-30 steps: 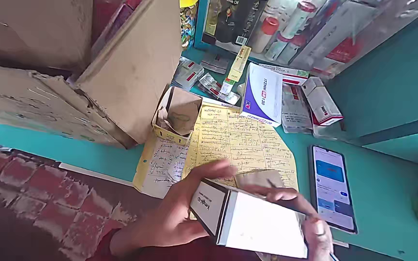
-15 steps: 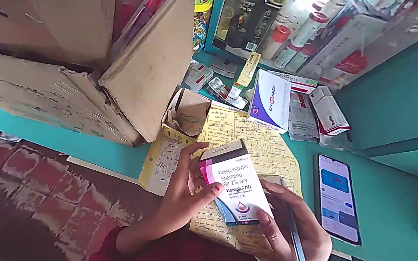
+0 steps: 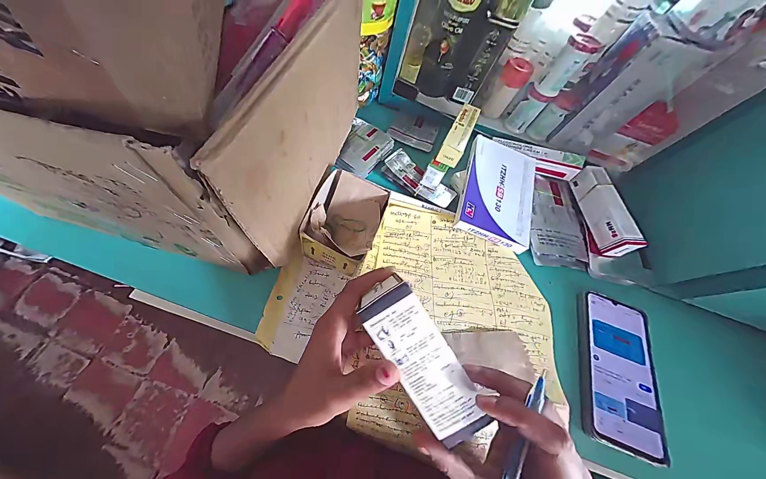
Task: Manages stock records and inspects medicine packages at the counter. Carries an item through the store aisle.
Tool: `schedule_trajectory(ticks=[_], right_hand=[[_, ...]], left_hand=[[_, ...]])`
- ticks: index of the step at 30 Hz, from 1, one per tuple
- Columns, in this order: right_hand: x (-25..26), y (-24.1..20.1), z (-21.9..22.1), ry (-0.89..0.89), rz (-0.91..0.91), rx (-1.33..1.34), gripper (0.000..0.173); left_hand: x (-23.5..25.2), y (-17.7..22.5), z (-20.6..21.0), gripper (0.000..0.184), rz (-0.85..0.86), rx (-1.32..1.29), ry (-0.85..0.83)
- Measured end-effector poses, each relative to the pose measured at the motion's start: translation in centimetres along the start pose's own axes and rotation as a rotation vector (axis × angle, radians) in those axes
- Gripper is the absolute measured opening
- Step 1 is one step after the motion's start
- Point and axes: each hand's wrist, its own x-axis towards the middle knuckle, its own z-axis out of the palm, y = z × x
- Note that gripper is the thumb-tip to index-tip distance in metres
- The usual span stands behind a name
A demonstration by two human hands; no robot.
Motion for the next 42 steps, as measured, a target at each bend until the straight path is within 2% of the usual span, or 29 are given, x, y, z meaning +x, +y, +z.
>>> schedule_trajectory(ticks=[3, 6, 7, 9, 11, 14, 16, 19, 21, 24, 26, 31, 34, 36, 38, 40, 42], right_hand=[[0.1, -0.2, -0.1, -0.074, -0.036, 0.052, 0.043], [0.0, 0.3, -0.4, -0.092, 0.035, 0.046, 0.053], [0.0, 0.5, -0.4, -0.104, 0.066, 0.068, 0.058], [-0.1, 0.3, 0.1, -0.131, 0.130, 0.225, 0.065], [-0.3, -0.2, 0.2, -0.150, 0.176, 0.326, 0.065], [-0.5, -0.2, -0.3, -0.092, 0.080, 0.184, 0.053], [-0.4, 0.1, -0.6, -0.024, 0.000, 0.085, 0.038], [-0.4, 0.2, -0.7, -0.028, -0.076, 0.018, 0.015], [-0.5, 0.3, -1.0, -0.077, -0.122, 0.006, 0.005], [-0.8, 0.7, -1.3, -0.108, -0.104, 0.025, 0.002], [-0.9, 0.8, -1.5, -0.104, -0.071, 0.034, 0.002], [-0.9, 1.0, -1.6, -0.084, -0.043, 0.075, 0.003], [-0.9, 1.1, -1.4, -0.068, -0.036, 0.100, 0.004], [-0.9, 1.0, -1.5, -0.051, -0.023, 0.105, 0.004], [-0.6, 1.0, -1.7, -0.045, -0.018, 0.116, 0.010], [-0.4, 1.0, -1.6, -0.051, -0.044, 0.146, 0.017], [-0.3, 0.7, -1.2, -0.065, -0.079, 0.190, 0.019]], left_hand=[[0.0, -0.1, 0.0, 0.069, 0.063, -0.081, 0.052], [-0.6, -0.5, 0.0, 0.051, 0.147, -0.234, 0.089], [-0.9, -0.7, -0.1, 0.049, 0.134, -0.337, 0.062], [-1.2, -0.7, -0.4, 0.059, 0.021, -0.447, 0.002], [-1.0, 0.7, 0.0, 0.065, -0.054, -0.252, -0.011], [-0.1, 1.1, 0.0, 0.050, 0.088, 0.112, -0.007], [0.2, 0.7, -0.2, 0.045, 0.156, 0.118, 0.010], [-0.4, 0.7, -0.1, 0.068, 0.138, 0.027, -0.050], [-0.5, 0.7, 0.6, 0.061, 0.218, 0.076, -0.003], [-0.3, 0.6, 0.9, 0.061, 0.398, 0.267, 0.048], [-0.2, 0.7, 0.9, 0.060, 0.456, 0.349, 0.018], [0.0, 0.5, 0.8, 0.053, 0.473, 0.302, -0.065], [-0.2, 0.2, 1.0, 0.055, 0.492, 0.333, 0.000], [-0.6, -0.1, 1.4, 0.056, 0.464, 0.277, 0.112], [-0.8, -0.2, 1.8, 0.044, 0.370, 0.034, 0.149], [-1.0, -0.4, 1.6, 0.039, 0.222, -0.218, 0.078], [-1.0, -1.0, 1.2, 0.049, 0.055, -0.425, -0.058]])
